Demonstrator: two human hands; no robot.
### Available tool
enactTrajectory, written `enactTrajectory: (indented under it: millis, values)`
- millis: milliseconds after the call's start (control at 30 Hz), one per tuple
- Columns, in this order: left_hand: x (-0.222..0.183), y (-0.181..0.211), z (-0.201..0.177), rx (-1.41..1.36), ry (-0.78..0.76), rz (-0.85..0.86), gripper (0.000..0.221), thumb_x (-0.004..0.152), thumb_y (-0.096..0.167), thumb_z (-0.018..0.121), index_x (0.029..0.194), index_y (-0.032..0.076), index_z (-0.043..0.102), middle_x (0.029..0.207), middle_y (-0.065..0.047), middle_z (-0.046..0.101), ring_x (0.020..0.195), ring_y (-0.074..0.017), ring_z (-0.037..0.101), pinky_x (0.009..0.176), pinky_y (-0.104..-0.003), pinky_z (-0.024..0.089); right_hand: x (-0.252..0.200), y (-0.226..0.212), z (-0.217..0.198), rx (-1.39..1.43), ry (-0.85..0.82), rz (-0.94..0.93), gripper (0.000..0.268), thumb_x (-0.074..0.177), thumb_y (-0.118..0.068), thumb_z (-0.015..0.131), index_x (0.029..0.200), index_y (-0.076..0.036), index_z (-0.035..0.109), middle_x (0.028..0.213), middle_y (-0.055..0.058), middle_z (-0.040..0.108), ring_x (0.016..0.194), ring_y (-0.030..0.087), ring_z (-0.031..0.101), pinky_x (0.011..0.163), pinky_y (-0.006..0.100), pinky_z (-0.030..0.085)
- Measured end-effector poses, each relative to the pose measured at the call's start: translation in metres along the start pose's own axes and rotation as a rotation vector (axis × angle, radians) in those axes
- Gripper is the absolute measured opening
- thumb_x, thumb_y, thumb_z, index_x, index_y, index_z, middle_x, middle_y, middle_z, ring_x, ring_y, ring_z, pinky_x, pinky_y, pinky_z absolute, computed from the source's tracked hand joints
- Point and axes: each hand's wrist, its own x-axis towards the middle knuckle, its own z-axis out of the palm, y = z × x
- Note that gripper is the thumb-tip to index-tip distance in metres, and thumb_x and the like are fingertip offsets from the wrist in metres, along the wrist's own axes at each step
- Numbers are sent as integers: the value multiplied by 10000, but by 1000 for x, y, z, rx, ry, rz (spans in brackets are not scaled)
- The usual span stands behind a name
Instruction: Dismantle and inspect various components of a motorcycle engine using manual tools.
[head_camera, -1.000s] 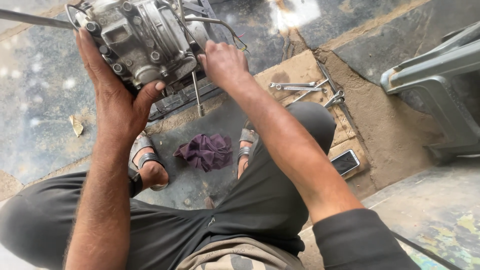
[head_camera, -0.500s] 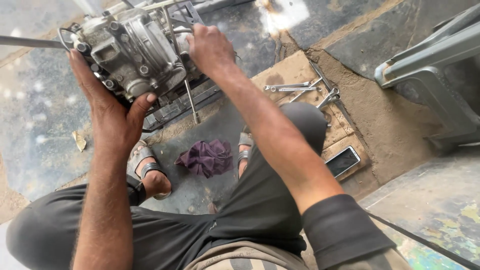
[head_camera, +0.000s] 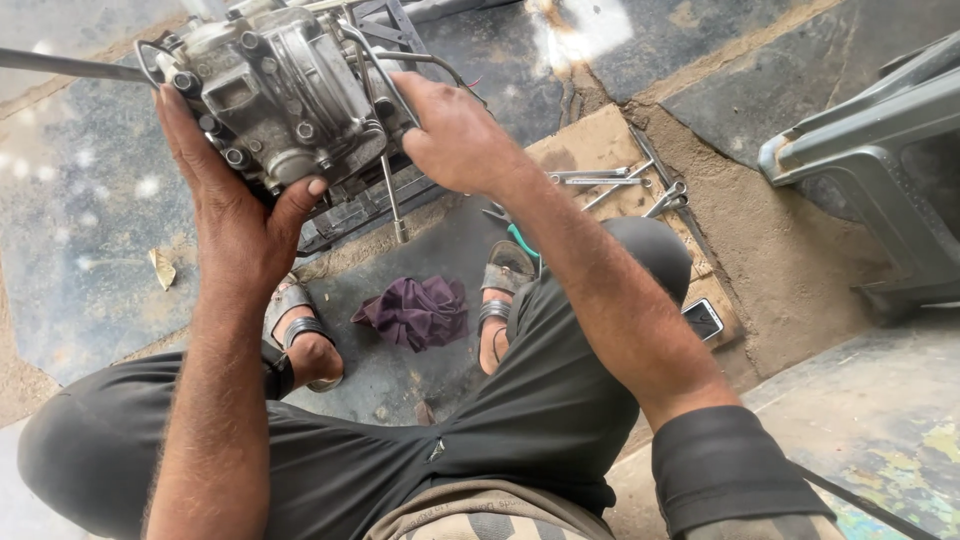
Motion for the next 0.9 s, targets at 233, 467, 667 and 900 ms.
enactTrajectory:
  millis: [233, 467, 667, 900]
  values:
    - [-1, -2, 0, 44, 15, -6, 1190, 968, 596, 775, 1629, 253, -152, 1708, -291, -50, 1619, -485, 90, 1303, -562, 269, -2, -26, -7, 41, 67, -290, 462, 815, -8, 552, 1270, 51, 606, 1050, 207, 737, 1015, 298, 712, 953, 468, 540]
    - [0, 0, 1, 15, 9, -47, 1216, 937, 669, 714, 1660, 248, -169, 1743, -324, -83, 1613, -503, 108, 1253, -568, 346, 16, -47, -29, 227, -112, -53, 314, 832, -23, 533, 1073, -25, 734, 723, 60, 691, 558, 151, 618, 517, 380, 574]
    - [-3, -8, 4, 78, 20, -24, 1174, 935, 700, 667, 1626, 252, -169, 1707, -286, -70, 1622, -488, 86, 1294, -569, 286, 19, -34, -26, 138, -72, -240, 252, 795, -2, 589, 949, 10, 788, 699, 50, 698, 531, 81, 590, 461, 275, 494]
    - [-4, -7, 3, 95, 39, 15, 1187, 946, 707, 694, 1631, 252, -162, 1709, -268, -41, 1623, -464, 88, 1318, -541, 268, 20, -42, -35, 217, -116, -184, 241, 766, -31, 624, 963, 18, 754, 685, 65, 668, 496, 80, 603, 428, 276, 511]
